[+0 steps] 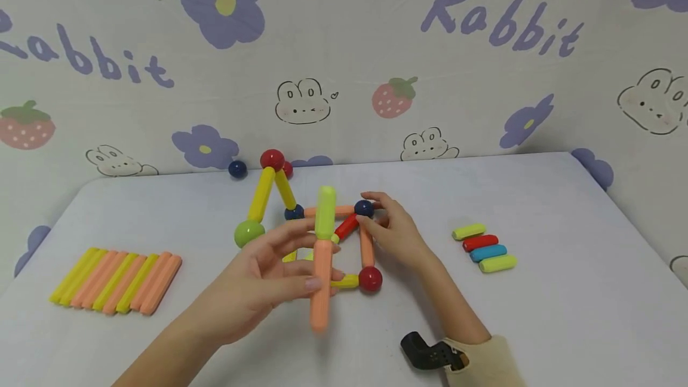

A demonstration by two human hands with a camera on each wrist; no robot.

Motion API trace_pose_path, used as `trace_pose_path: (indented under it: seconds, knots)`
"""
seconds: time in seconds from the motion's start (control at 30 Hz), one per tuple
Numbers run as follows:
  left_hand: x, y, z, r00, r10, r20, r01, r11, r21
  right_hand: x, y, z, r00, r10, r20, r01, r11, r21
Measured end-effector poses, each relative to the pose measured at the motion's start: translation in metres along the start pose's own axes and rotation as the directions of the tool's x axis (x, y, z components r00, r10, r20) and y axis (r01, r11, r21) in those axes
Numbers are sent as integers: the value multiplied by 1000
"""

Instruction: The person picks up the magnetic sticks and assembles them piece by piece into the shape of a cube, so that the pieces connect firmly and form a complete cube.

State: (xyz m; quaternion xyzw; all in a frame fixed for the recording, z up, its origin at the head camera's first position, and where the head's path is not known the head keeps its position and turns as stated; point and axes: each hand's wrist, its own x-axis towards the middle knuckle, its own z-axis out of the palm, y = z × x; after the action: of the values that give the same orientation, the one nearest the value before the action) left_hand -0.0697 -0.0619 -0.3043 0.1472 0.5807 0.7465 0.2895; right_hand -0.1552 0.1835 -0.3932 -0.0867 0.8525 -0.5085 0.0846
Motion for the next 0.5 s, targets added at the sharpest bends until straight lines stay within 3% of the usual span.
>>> trace_pose_path:
  seconds: [0.17, 0.27, 0.37, 0.5]
  knots:
    - [-9, 16, -4, 995, 52, -90, -47, 998, 50, 2, 5, 2, 1000, -7, -18, 7, 1000, 5]
    - [-14, 26, -9, 982, 115, -150, -105, 992, 72, 3, 8, 2, 1000, 1, -29, -1, 1000, -1]
    - [-20, 36, -16, 957, 197, -215, -182, 979, 88, 4, 9, 3, 999, 18, -36, -18, 1000, -8]
    - [-28, 48, -29, 909, 289, -301, -269, 957, 107, 4, 9, 4, 999, 28, -43, -29, 999, -17]
